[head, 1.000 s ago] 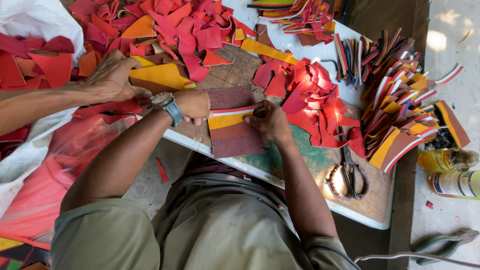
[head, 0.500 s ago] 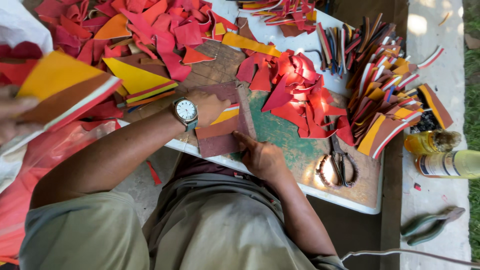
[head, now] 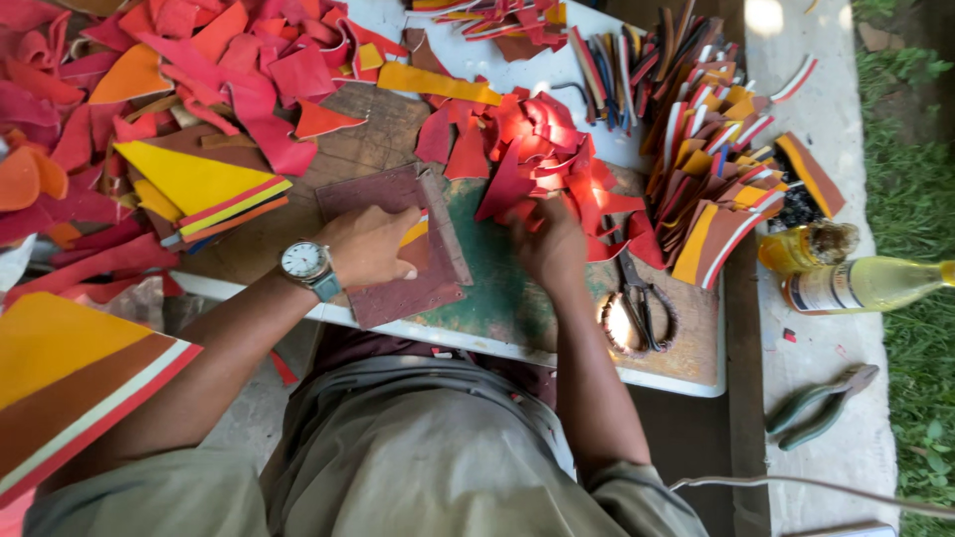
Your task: The person assembles small leather pieces on a workbench, layering red, yellow, and brown strips and folding them into a compact stack. The person repeatedly picks up pieces, aligns them, and places them into a growing pile.
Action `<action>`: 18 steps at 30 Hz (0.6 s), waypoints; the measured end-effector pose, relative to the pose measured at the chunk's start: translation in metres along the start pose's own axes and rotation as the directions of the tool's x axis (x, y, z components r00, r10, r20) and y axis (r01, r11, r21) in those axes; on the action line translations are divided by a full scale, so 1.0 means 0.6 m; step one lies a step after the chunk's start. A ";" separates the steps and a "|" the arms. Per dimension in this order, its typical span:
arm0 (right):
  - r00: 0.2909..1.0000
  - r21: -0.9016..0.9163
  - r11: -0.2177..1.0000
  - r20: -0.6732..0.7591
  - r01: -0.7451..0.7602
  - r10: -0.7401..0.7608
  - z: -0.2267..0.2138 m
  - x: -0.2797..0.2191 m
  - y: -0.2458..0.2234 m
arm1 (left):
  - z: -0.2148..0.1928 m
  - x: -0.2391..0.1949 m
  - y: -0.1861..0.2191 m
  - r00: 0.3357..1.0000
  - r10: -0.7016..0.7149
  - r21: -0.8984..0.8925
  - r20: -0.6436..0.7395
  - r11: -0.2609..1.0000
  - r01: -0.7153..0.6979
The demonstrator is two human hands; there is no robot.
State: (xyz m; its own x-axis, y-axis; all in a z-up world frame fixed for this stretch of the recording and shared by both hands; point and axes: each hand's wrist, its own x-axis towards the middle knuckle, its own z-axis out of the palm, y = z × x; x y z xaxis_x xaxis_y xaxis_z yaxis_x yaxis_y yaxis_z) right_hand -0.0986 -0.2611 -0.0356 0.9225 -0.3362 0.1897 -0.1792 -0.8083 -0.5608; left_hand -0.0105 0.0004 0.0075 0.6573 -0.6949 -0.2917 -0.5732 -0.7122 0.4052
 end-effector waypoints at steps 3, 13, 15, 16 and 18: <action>0.970 -0.138 0.977 -0.160 0.162 -0.184 0.019 0.059 0.031 | 0.003 -0.005 0.003 0.999 0.021 -0.015 -0.028 1.000 -0.022; 0.949 0.795 0.535 0.314 -0.286 0.041 -0.003 0.060 0.050 | 0.029 -0.007 -0.015 0.995 -0.003 0.015 -0.103 1.000 0.005; 0.891 0.637 0.692 0.454 -0.340 0.020 0.017 0.048 0.021 | 0.031 -0.006 -0.013 0.991 -0.007 0.014 -0.137 1.000 0.009; 0.853 0.545 0.761 0.521 -0.352 0.022 0.029 0.042 0.007 | 0.034 -0.006 -0.011 0.991 -0.002 0.000 -0.131 1.000 0.002; 0.864 0.496 0.815 0.503 -0.299 0.011 0.048 0.038 -0.013 | 0.032 -0.005 -0.011 0.992 0.001 -0.026 -0.128 1.000 -0.004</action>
State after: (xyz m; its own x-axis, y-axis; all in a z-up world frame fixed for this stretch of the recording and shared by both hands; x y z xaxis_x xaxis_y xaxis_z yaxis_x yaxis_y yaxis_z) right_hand -0.0666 -0.2484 -0.0500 0.9671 -0.0564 -0.2480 -0.2528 -0.3186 -0.9136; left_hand -0.0182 0.0051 -0.0108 0.7143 -0.6769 -0.1780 -0.5627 -0.7066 0.4290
